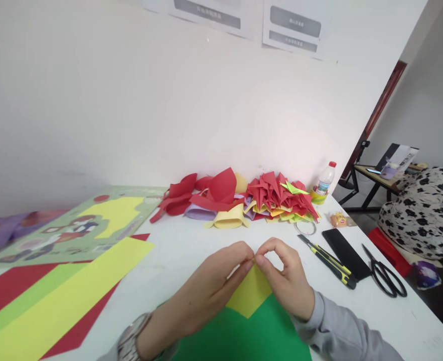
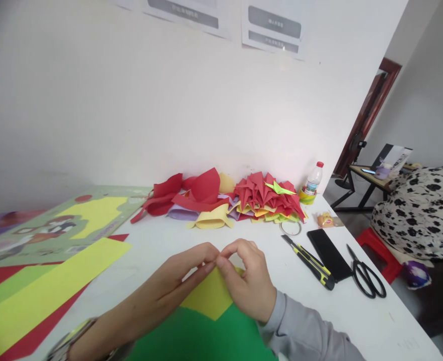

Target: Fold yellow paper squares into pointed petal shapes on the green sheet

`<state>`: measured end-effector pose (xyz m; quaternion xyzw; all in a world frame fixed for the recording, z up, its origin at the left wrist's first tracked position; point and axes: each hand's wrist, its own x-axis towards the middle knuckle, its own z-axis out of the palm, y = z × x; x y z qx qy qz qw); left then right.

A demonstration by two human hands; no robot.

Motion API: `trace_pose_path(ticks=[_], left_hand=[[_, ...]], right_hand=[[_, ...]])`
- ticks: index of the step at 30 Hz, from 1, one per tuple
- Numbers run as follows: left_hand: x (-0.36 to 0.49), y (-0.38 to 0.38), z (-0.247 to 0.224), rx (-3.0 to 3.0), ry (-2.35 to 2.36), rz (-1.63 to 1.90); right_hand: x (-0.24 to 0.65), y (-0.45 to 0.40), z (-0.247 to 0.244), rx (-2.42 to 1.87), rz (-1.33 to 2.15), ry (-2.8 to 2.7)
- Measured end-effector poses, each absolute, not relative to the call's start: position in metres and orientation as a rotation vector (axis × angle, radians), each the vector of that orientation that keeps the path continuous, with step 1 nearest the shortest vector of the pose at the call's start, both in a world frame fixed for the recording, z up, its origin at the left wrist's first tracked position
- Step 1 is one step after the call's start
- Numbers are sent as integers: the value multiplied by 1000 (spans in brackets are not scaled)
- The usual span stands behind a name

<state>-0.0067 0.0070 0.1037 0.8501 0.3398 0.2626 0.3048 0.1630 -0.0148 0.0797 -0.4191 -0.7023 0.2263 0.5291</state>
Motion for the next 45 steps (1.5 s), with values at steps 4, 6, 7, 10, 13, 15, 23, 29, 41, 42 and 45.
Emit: trace_pose_path(ticks=[4, 6, 7, 10, 13, 15, 23, 29, 41, 42, 45], left_hand=[[-5, 7, 103, 2266, 906, 708], [-6, 8, 104, 2239, 899, 693], [-7, 8, 105, 2218, 891, 679], [-10, 10, 106, 2153, 869, 649], [-14, 11, 108, 2109, 844, 651], [-17, 11, 110, 2091, 844, 656], [-22, 17, 115, 2112, 843, 768], [-27, 22, 113, 2138, 891, 860], [-29, 29, 109, 2123, 1041, 1160], [-28, 30, 108, 2132, 1074, 1180], [-23, 31, 104, 2202, 1057, 1190]], right_hand=[[163, -14, 80, -1005, 496, -1705], [164, -13, 80, -998, 458, -1695], [164, -13, 81, -996, 444, -1678], [166, -13, 82, -1006, 433, -1600], [166, -14, 84, -1030, 441, -1521], [166, -14, 83, -1041, 460, -1465], [173, -2, 79, -1034, 599, -1203], [176, 3, 78, -1039, 645, -1137], [182, 16, 71, -956, 720, -1005], [181, 15, 71, -955, 713, -1020], [179, 11, 73, -940, 691, -1068]])
